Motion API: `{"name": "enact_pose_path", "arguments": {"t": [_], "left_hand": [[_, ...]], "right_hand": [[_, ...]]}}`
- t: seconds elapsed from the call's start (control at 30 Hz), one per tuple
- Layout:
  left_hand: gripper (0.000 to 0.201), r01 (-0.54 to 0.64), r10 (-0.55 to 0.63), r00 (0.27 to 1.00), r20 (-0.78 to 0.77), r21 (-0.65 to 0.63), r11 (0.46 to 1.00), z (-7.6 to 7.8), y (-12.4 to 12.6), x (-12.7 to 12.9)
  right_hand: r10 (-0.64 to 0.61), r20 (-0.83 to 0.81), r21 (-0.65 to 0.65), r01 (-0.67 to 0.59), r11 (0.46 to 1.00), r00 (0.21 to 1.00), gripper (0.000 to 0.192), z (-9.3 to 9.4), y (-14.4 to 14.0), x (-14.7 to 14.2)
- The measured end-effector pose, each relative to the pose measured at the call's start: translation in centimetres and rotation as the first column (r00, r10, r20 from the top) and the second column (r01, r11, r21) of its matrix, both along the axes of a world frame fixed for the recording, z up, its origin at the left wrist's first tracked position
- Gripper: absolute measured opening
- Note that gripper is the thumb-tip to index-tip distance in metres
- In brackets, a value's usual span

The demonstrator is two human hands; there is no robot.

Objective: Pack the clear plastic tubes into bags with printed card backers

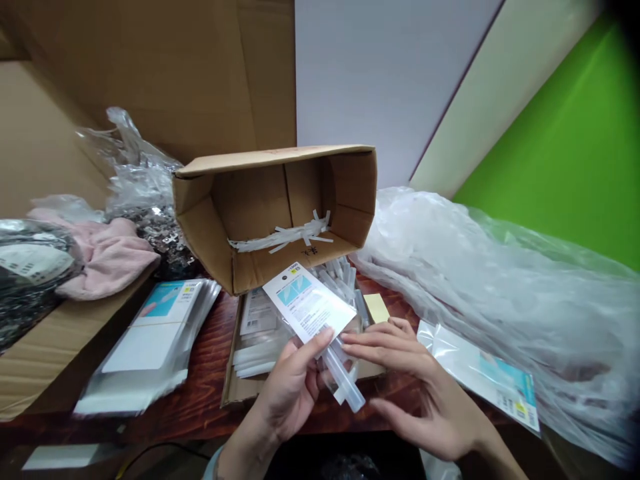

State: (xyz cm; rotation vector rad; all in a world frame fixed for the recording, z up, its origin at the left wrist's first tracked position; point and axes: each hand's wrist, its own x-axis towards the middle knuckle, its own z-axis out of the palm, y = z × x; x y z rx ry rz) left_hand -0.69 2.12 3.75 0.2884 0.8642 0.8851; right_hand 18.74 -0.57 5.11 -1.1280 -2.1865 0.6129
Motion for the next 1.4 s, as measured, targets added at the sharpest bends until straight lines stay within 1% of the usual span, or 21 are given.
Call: {"name": "enact_pose_path", "arguments": {"t": [0.1,0.17,0.23,0.33,0.4,0.47,0.57,0.63,0.7,0.83,0.93,1.0,1.07,1.1,1.13,1.17,1.2,1.23,1.3,1.37,1.4], "left_hand": [[0.033,0.025,-0.026,1.0,0.01,0.029,0.999,-0.1,0.1,-0.1],[0.033,0.034,-0.034,0.999,0.001,0.049,0.998,-0.1,-0.1,0.1],[0.034,0.062,-0.062,0.998,-0.008,0.052,0.997,0.0,-0.5,0.5],[0.036,0.113,-0.113,0.994,-0.017,0.061,0.992,-0.1,-1.2,1.0],[0.038,0.126,-0.121,0.99,-0.074,0.082,0.989,-0.2,-1.4,1.0],[0.04,0.155,-0.139,0.979,-0.15,0.099,0.983,-0.5,-1.4,0.8],[0.046,0.258,-0.232,0.953,-0.196,0.115,0.959,-0.9,-1.3,0.3],[0.052,0.315,-0.285,0.933,-0.219,0.115,0.942,-1.2,-1.3,0.0],[0.057,0.34,-0.308,0.918,-0.248,0.1,0.935,-1.4,-1.3,-0.2],[0.05,0.398,-0.375,0.901,-0.219,0.071,0.915,-1.5,-1.5,-0.4],[0.035,0.464,-0.427,0.87,-0.246,0.114,0.879,-1.1,-1.4,-1.2],[0.035,0.522,-0.451,0.823,-0.345,0.147,0.84,-0.5,-1.0,-2.2],[0.035,0.479,-0.337,0.812,-0.476,0.215,0.851,0.4,-0.5,-3.2],[0.026,0.386,-0.181,0.823,-0.539,0.297,0.873,1.0,-0.1,-3.7],[0.033,0.283,0.056,0.797,-0.601,0.453,0.845,1.6,0.3,-3.9],[0.045,0.259,0.21,0.762,-0.612,0.586,0.768,2.1,0.7,-4.1],[0.051,0.293,0.285,0.739,-0.611,0.671,0.681,2.5,1.1,-4.0],[0.049,0.341,0.323,0.727,-0.607,0.726,0.597,2.7,1.4,-3.9],[0.027,0.454,0.248,0.733,-0.633,0.727,0.515,2.8,2.0,-3.6],[0.011,0.465,0.153,0.762,-0.629,0.696,0.547,2.3,2.4,-3.4],[0.012,0.433,0.109,0.791,-0.602,0.677,0.595,1.9,2.4,-3.3]], "right_hand": [[-0.02,-0.032,0.099,0.023,0.995,0.999,0.061,-0.6,0.1,-0.2],[-0.072,-0.092,0.155,0.086,0.984,0.993,0.043,-1.4,0.3,-0.8],[-0.199,-0.172,0.143,0.224,0.964,0.965,0.025,-2.4,0.6,-1.7],[-0.467,-0.312,0.152,0.529,0.835,0.827,0.035,-3.5,0.8,-2.7],[-0.517,-0.313,0.257,0.595,0.762,0.797,0.06,-3.8,1.1,-2.7],[-0.446,-0.168,0.383,0.475,0.793,0.879,0.076,-3.6,1.5,-2.0],[-0.107,0.098,0.359,0.066,0.931,0.989,0.067,-2.9,2.4,-0.7],[0.122,0.118,0.252,-0.148,0.956,0.986,0.058,-2.7,2.8,-0.3],[0.187,0.008,0.19,-0.185,0.964,0.982,0.052,-2.8,3.0,-0.5],[0.098,-0.324,0.135,-0.057,0.989,0.941,0.046,-3.8,2.4,-2.3],[-0.032,-0.469,0.069,0.072,0.995,0.883,0.034,-3.9,1.7,-3.5],[-0.162,-0.532,-0.049,0.161,0.986,0.831,0.027,-3.4,1.6,-3.7],[-0.326,-0.566,-0.253,0.217,0.943,0.757,0.019,-2.3,1.8,-3.4],[-0.389,-0.56,-0.364,0.205,0.909,0.731,0.013,-1.5,2.1,-3.1],[-0.428,-0.555,-0.464,0.162,0.871,0.714,0.01,-0.6,2.4,-2.8],[-0.436,-0.557,-0.546,0.084,0.834,0.707,0.014,0.3,2.8,-2.4],[-0.42,-0.567,-0.608,-0.015,0.794,0.709,0.022,1.1,3.1,-2.0],[-0.398,-0.58,-0.654,-0.115,0.748,0.71,0.028,1.9,3.5,-1.7],[-0.364,-0.61,-0.703,-0.27,0.658,0.703,0.034,2.9,4.2,-1.0],[-0.334,-0.635,-0.698,-0.331,0.636,0.697,0.037,3.1,4.9,-0.4],[-0.309,-0.653,-0.659,-0.318,0.682,0.691,0.042,2.9,5.3,-0.1]]}}
